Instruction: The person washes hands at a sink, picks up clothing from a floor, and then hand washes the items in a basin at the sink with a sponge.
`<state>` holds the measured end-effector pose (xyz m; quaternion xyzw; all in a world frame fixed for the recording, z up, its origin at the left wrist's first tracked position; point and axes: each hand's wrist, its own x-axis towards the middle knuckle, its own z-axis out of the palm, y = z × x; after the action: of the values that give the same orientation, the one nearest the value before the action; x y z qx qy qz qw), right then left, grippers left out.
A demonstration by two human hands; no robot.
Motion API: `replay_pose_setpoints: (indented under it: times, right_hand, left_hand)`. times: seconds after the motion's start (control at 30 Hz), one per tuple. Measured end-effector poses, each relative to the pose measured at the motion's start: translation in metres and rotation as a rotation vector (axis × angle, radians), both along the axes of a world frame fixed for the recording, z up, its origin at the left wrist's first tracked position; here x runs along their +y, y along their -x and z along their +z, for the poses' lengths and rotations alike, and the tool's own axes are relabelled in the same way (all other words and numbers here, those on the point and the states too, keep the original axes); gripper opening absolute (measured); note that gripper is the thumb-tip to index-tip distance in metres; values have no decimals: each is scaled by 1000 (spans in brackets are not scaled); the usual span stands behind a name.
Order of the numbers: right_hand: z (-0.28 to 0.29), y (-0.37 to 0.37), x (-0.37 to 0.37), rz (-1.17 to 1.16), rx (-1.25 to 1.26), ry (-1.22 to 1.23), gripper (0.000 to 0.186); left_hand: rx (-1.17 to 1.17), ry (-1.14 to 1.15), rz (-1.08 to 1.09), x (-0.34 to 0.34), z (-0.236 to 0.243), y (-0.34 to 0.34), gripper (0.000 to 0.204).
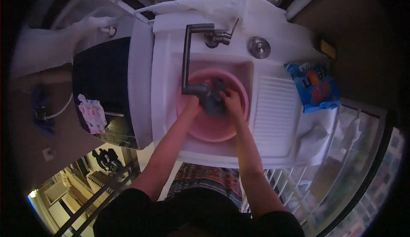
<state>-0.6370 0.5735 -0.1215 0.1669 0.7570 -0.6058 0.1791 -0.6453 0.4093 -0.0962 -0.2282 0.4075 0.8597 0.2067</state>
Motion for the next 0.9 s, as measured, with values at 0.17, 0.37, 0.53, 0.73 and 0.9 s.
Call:
replay_pose_setpoints:
  times: [0.17, 0.37, 0.53, 0.73, 0.9]
  right_hand:
    - [22, -9, -2, -169, 144, -181, 30]
    - [39, -22, -8, -457, -47, 1090, 30]
    - [87, -53, -12, -290, -167, 788, 32]
    - [157, -67, 3, -274, -38, 668, 31]
    - [204, -60, 45, -224, -37, 438, 26]
  left_hand:
    - [73, 507, -8, -42, -28, -9, 31]
    - [255, 1339, -863, -58, -41, -19, 33]
    - [482, 810, -249, -13, -22, -14, 38]
    - [460, 835, -385, -14, -31, -17, 35]
    - [288, 684, -422, -15, 43, -45, 23]
